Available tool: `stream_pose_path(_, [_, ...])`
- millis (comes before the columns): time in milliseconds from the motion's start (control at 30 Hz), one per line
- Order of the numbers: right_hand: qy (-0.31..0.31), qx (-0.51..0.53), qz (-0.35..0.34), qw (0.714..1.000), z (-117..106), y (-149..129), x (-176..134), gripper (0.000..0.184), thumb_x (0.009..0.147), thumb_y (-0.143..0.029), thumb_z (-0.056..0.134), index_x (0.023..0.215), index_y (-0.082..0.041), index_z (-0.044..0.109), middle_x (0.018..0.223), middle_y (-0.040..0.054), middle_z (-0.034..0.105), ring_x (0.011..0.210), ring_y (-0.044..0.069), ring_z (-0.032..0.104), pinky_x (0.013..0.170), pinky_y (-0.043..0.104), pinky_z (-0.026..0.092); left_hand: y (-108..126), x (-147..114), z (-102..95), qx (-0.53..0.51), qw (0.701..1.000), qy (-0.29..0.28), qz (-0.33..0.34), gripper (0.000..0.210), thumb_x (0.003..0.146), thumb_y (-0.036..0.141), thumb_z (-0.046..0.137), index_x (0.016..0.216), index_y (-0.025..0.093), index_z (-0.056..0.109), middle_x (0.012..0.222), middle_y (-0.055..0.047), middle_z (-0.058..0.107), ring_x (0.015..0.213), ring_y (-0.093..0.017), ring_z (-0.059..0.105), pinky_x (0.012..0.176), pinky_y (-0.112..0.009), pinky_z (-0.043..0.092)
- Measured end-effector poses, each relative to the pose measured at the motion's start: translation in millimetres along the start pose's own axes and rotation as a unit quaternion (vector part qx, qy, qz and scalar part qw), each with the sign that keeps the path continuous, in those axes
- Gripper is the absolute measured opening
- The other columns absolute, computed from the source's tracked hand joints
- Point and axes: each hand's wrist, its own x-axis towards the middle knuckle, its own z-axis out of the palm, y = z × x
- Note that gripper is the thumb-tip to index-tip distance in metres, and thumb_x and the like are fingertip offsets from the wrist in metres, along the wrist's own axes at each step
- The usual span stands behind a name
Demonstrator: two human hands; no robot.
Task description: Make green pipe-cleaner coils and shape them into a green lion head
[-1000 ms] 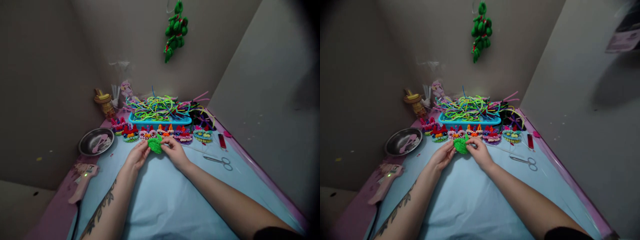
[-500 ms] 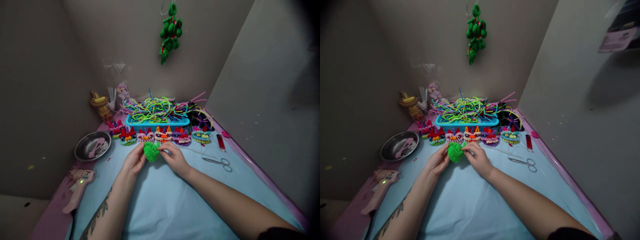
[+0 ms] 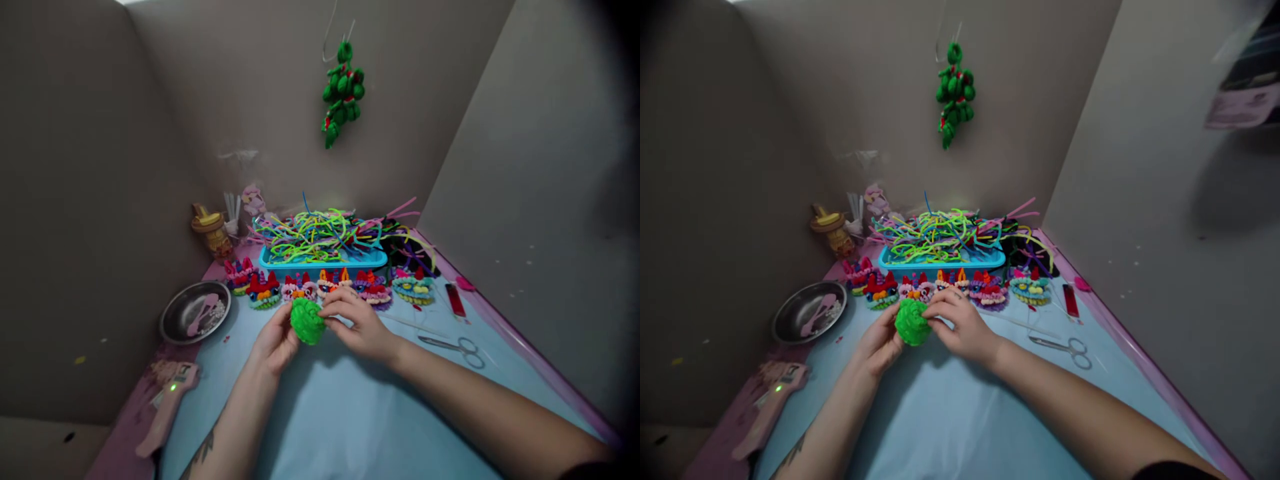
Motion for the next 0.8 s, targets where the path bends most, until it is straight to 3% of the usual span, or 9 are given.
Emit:
stream_pose_path(100, [-0.006, 0.02, -0.025, 0.999, -15, -6, 27, 0.015, 0.084, -0.022, 0.06, 0.098, -0.024, 0.064, 0.095, 0.0072, 0.064, 0.092, 0.021, 0.06, 0.082, 0.039, 0.049, 22, -9, 22.0, 0.043, 0.998, -0.013, 0.047, 0.022, 0.09, 0.017, 0.044, 0.081, 0.009, 0.063, 0.07, -0.007, 0.068, 0.065, -0.014, 0.067, 0.07, -0.026, 0.057])
stream_pose_path(200, [0.051, 0.014, -0.033, 0.998, -29, -15, 62, 0.01, 0.083, -0.03, 0.063, 0.09, -0.024, 0.065, 0.095, 0.0071, 0.062, 0.093, 0.022, 0.059, 0.083, 0.038, 0.049, 51, -17, 52.1, 0.125, 0.976, -0.053, 0.172, 0.012, 0.083, 0.021, 0.055, 0.082, 0.013, 0.063, 0.071, -0.004, 0.068, 0.065, -0.014, 0.065, 0.062, -0.024, 0.054])
stream_pose_path(300, [0.081, -0.004, -0.031, 0.996, -41, -23, 94, 0.012, 0.084, -0.034, 0.062, 0.081, -0.023, 0.064, 0.093, 0.0061, 0.062, 0.093, 0.022, 0.059, 0.085, 0.038, 0.047, 76, -23, 78.3, 0.206, 0.906, -0.085, 0.361, 0.011, 0.074, 0.024, 0.065, 0.079, 0.015, 0.061, 0.07, 0.001, 0.064, 0.06, -0.009, 0.058, 0.056, -0.018, 0.047])
stream_pose_path(433, [0.106, 0.003, 0.012, 0.994, -48, -26, 113, 0.015, 0.084, -0.037, 0.063, 0.084, -0.022, 0.06, 0.086, 0.0034, 0.062, 0.086, 0.02, 0.059, 0.079, 0.035, 0.048, 82, -27, 92.5, 0.355, 0.798, -0.056, 0.484, 0.016, 0.074, 0.03, 0.067, 0.077, 0.015, 0.063, 0.068, 0.001, 0.062, 0.06, -0.009, 0.054, 0.055, -0.019, 0.043])
stream_pose_path(500, [0.115, 0.017, 0.043, 0.992, -47, -23, 114, 0.015, 0.082, -0.032, 0.065, 0.091, -0.023, 0.058, 0.086, 0.0023, 0.062, 0.083, 0.018, 0.059, 0.075, 0.032, 0.049, 77, -26, 92.0, 0.398, 0.771, -0.059, 0.493, 0.016, 0.075, 0.031, 0.066, 0.076, 0.015, 0.064, 0.069, 0.0, 0.063, 0.062, -0.011, 0.055, 0.056, -0.021, 0.043])
stream_pose_path(567, [0.098, 0.018, 0.047, 0.994, -44, -19, 113, 0.015, 0.082, -0.025, 0.065, 0.095, -0.023, 0.059, 0.088, 0.0018, 0.062, 0.082, 0.017, 0.059, 0.074, 0.03, 0.049, 73, -22, 89.3, 0.423, 0.766, -0.078, 0.479, 0.015, 0.075, 0.031, 0.067, 0.078, 0.016, 0.065, 0.071, -0.001, 0.064, 0.064, -0.012, 0.057, 0.057, -0.022, 0.045])
stream_pose_path(800, [0.107, 0.021, 0.017, 0.994, -39, -15, 112, 0.021, 0.085, -0.018, 0.061, 0.102, -0.028, 0.067, 0.088, 0.0026, 0.062, 0.084, 0.018, 0.059, 0.074, 0.031, 0.049, 75, -16, 83.3, 0.393, 0.808, -0.134, 0.418, 0.019, 0.071, 0.024, 0.071, 0.087, 0.018, 0.064, 0.073, -0.001, 0.066, 0.066, -0.013, 0.06, 0.058, -0.021, 0.048])
